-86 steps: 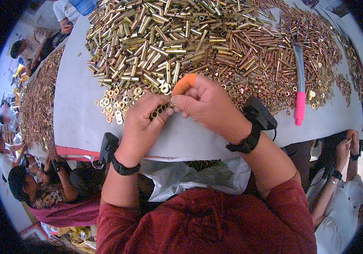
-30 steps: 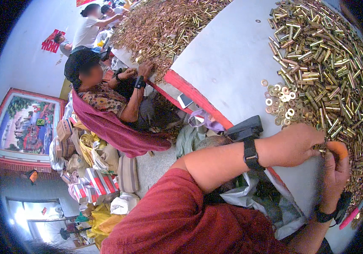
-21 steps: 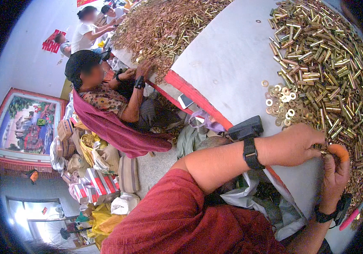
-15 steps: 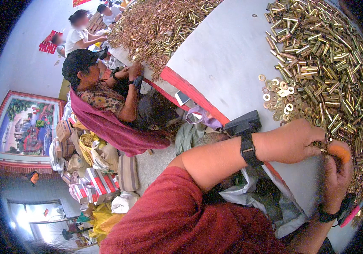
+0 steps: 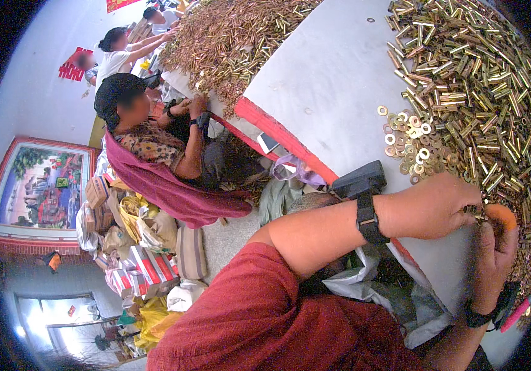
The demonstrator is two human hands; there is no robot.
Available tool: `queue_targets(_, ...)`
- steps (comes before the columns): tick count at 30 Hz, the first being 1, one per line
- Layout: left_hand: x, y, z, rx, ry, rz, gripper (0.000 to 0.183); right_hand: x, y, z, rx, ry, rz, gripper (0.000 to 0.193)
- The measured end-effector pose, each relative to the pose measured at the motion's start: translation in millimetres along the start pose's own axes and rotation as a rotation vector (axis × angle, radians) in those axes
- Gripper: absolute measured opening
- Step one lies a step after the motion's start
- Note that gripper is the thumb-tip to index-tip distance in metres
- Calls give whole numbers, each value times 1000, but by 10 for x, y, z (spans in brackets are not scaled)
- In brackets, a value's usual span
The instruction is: The person assembles and sorts small metal casings, washers, and brass tubes by hand at a low workspace, using pliers to manipulate the components.
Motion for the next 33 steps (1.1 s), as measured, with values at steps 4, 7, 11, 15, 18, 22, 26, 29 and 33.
queue_targets(4, 39, 74, 6, -25, 28, 59, 21, -336, 8, -15, 2, -49, -448, 25)
queue_targets(7, -9, -100, -77, 12, -1, 75, 20, -538, 235, 103, 4, -130, -254, 12)
queue_targets(11, -61, -107, -72, -2, -156, -21, 17, -288, 272, 124, -9, 124, 390, 14)
queue_targets(15, -201, -173, -89, 99, -286, -222, 11, -230, 267, 55, -126, 54, 389, 17)
queue_targets(18, -167, -115, -73, 51, -328, -225, 9, -194, 299, 74, -67, 115, 513, 19)
queue_targets(22, -178, -151, -73, 116, -339, -238, 8, -241, 300, 95, -98, 96, 562, 20)
queue_targets(26, -191, -94, -50, 96, -355, -206, 8, -126, 324, 68, -172, 147, 558, 21)
queue_targets(29, -205, -96, -60, 92, -379, -208, 8, -208, 287, 75, -38, 96, 670, 22)
queue_targets(33, -273, -78, -102, 99, -431, -267, 8, -110, 390, 76, -184, 142, 653, 26)
Point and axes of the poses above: each hand's wrist, its own z-axis towards the middle knuckle, its own y-axis out of the palm, x = y × z, the point moved 10 cm from there along z, towards the middle knuckle, and after that the axes turned 5 degrees about -x, right-handed, at the moved point
